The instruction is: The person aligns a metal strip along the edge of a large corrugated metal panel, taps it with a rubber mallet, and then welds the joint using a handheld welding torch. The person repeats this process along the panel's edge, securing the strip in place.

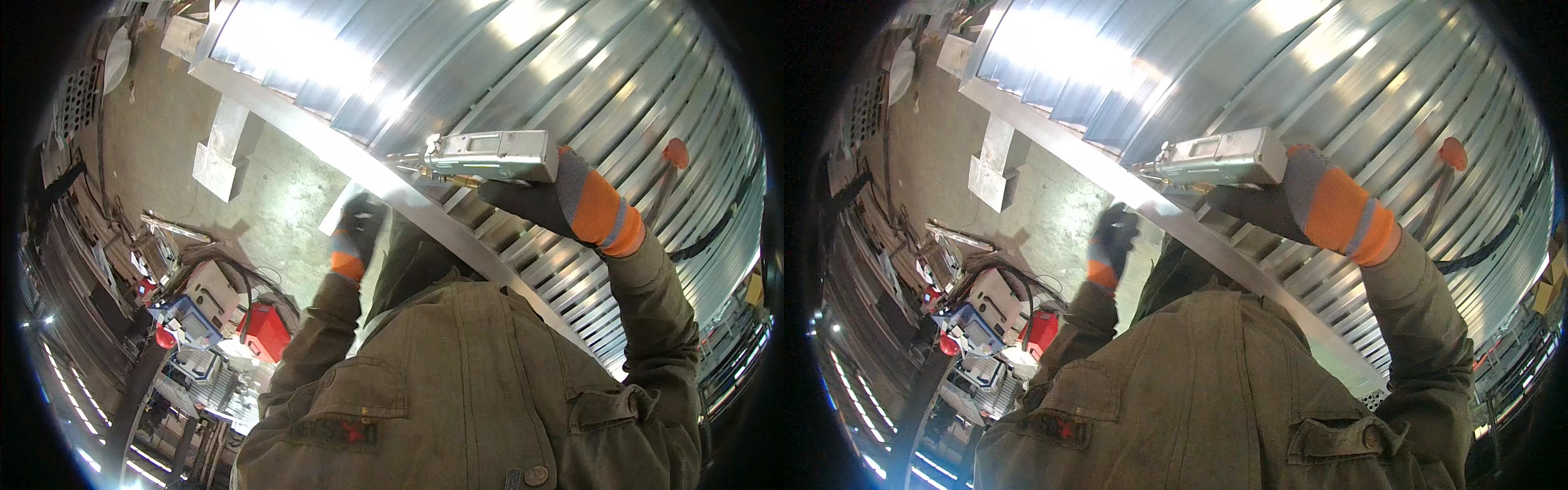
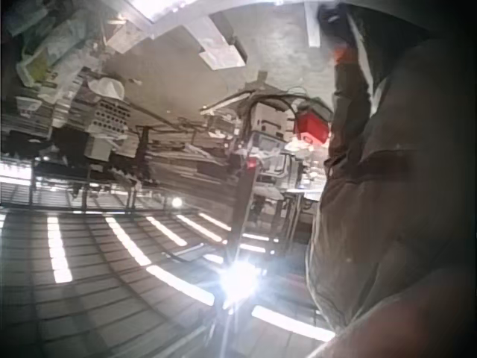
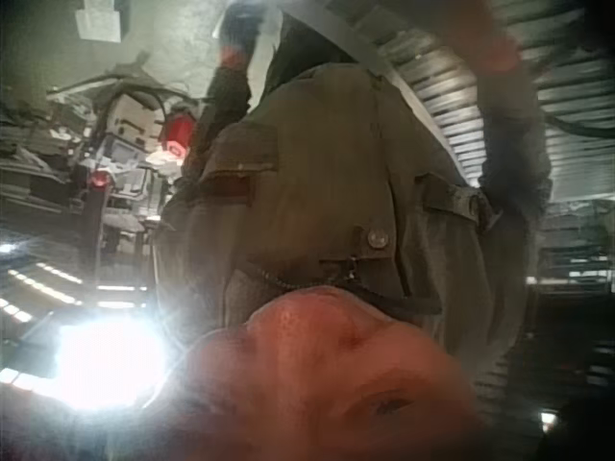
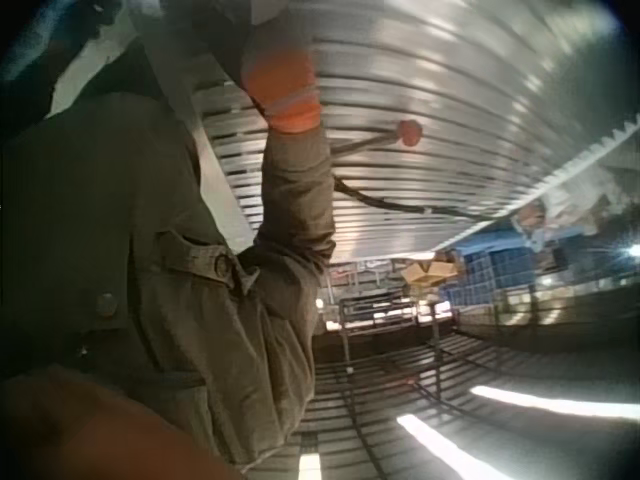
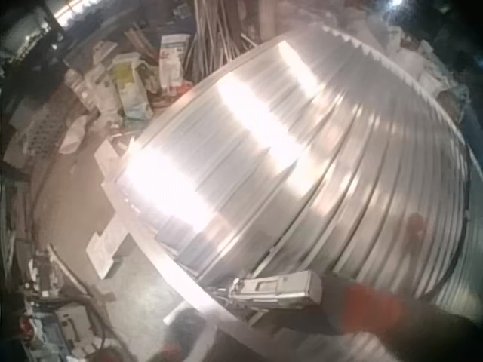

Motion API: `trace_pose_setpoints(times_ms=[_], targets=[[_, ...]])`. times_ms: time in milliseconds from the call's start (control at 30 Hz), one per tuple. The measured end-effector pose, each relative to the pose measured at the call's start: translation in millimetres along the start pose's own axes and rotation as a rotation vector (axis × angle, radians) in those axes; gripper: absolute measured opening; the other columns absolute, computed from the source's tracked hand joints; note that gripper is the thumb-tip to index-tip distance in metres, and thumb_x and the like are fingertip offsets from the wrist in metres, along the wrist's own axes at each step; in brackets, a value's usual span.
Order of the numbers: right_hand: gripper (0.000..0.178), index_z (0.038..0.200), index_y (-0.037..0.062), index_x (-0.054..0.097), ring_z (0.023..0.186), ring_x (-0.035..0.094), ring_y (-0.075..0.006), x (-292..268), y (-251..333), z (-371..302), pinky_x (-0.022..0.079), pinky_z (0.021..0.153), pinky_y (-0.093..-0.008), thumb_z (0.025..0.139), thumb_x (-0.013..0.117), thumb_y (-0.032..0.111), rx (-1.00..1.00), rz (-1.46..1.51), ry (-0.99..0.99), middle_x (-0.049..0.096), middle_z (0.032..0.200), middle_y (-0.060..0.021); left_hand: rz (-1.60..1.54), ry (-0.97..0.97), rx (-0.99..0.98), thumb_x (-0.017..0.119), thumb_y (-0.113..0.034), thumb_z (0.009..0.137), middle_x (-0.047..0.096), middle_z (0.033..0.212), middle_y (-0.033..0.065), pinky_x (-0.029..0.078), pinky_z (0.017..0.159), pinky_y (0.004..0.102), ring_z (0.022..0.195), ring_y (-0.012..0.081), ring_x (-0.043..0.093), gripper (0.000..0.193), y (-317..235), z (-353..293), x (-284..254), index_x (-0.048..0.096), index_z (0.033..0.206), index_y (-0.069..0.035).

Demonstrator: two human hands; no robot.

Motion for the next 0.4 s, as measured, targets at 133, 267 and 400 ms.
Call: trace_pose_setpoints(times_ms=[133, 267, 400], targets=[[0.051, 0.142, 0.0013, 0.068, 0.084, 0.076, -0.0155, 2.3, -8.4, 1.9, 0.065, 0.075, -0.0319, 0.101, 0.083, 0.027, -0.068, -0.058, -0.023, 0.08, 0.106, -0.0133, 0.08, 0.266, -0.014, 0.077, -0.026, 0.105, 0.078, 0.124, 0.0098, 0.061, 0.089, 0.0384, 0.107, 0.0202, 0.074, 0.043, 2.2, -30.9, 56.0, 0.067, 0.141, -0.005], [0.054, 0.145, 0.0013, 0.065, 0.096, 0.077, -0.0185, 2.8, -7.8, 9.0, 0.066, 0.082, -0.0324, 0.101, 0.083, 0.025, -0.118, -0.005, -0.038, 0.08, 0.112, -0.0146, 0.048, 0.335, -0.031, 0.077, -0.027, 0.104, 0.08, 0.119, 0.0115, 0.061, 0.089, 0.0386, 0.107, 0.0217, 0.075, 0.045, -12.3, -31.3, 61.4, 0.067, 0.141, -0.004], [0.057, 0.15, 0.0019, 0.061, 0.111, 0.078, -0.0231, -0.8, 0.3, 12.9, 0.067, 0.091, -0.0356, 0.102, 0.081, 0.024, 0.107, 0.057, 0.075, 0.078, 0.124, -0.0166, 0.113, 0.328, -0.041, 0.077, -0.03, 0.104, 0.08, 0.119, 0.0124, 0.061, 0.09, 0.039, 0.109, 0.0225, 0.075, 0.047, -19.9, -31.5, 60.9, 0.066, 0.141, -0.004]])
Point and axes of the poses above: each hand's wrist, its own z-axis towards the middle knuckle, its own x-axis out of the palm, y = z × x, the point moved 4 cm from there along z, towards the middle knuckle
